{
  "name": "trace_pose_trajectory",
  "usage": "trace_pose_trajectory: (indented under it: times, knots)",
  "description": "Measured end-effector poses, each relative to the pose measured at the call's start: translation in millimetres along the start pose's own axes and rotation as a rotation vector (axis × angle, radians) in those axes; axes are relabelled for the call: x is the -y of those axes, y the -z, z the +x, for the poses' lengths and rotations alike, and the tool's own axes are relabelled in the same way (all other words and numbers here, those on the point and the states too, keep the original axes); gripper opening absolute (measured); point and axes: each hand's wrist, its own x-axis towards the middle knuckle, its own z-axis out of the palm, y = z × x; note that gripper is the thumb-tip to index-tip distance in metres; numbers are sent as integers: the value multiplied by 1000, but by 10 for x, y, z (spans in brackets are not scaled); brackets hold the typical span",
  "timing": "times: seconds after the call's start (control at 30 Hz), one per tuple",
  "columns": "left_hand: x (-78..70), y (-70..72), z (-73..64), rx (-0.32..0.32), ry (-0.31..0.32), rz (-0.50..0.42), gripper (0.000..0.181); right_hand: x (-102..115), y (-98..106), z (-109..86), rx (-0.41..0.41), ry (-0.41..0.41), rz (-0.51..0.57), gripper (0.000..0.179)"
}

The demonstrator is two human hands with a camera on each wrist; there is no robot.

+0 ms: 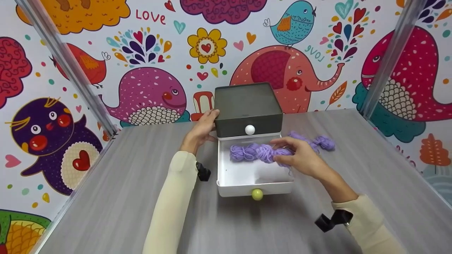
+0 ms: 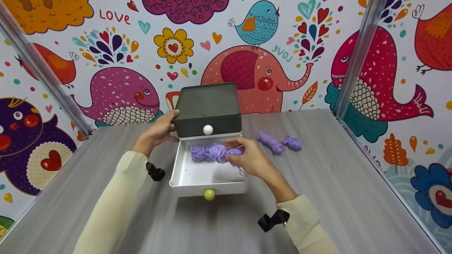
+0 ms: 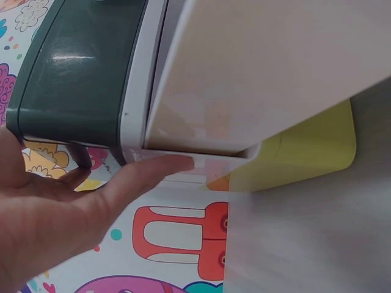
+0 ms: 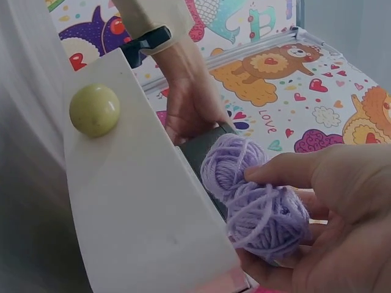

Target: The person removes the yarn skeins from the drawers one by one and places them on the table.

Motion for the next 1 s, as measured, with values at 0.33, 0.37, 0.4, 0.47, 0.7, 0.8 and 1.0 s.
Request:
trace_pose_trajectory:
  times: [0.33, 0.37, 0.4, 0.47, 0.7, 0.8, 1.0]
  knots:
    - [6, -10, -10, 3, 0, 9, 62, -100, 166, -49, -76, -63, -9, 45]
    - [5, -12, -11, 4, -1, 9, 62, -113, 180, -58, -89, -77, -7, 46]
    - [4, -14, -12, 6, 1, 8, 62, -125, 195, -68, -103, -95, -7, 48]
    - [-1, -19, -14, 9, 3, 5, 62, -152, 225, -88, -127, -129, -8, 50]
    - [-8, -15, -7, 15, -2, 1, 60, -292, 325, -104, -146, -153, 13, 47]
    - [-4, -8, -3, 10, 0, 4, 62, -346, 366, -104, -141, -167, 26, 48]
    - [-3, 2, -7, 12, 3, -2, 64, -455, 464, -106, -138, -211, 30, 54]
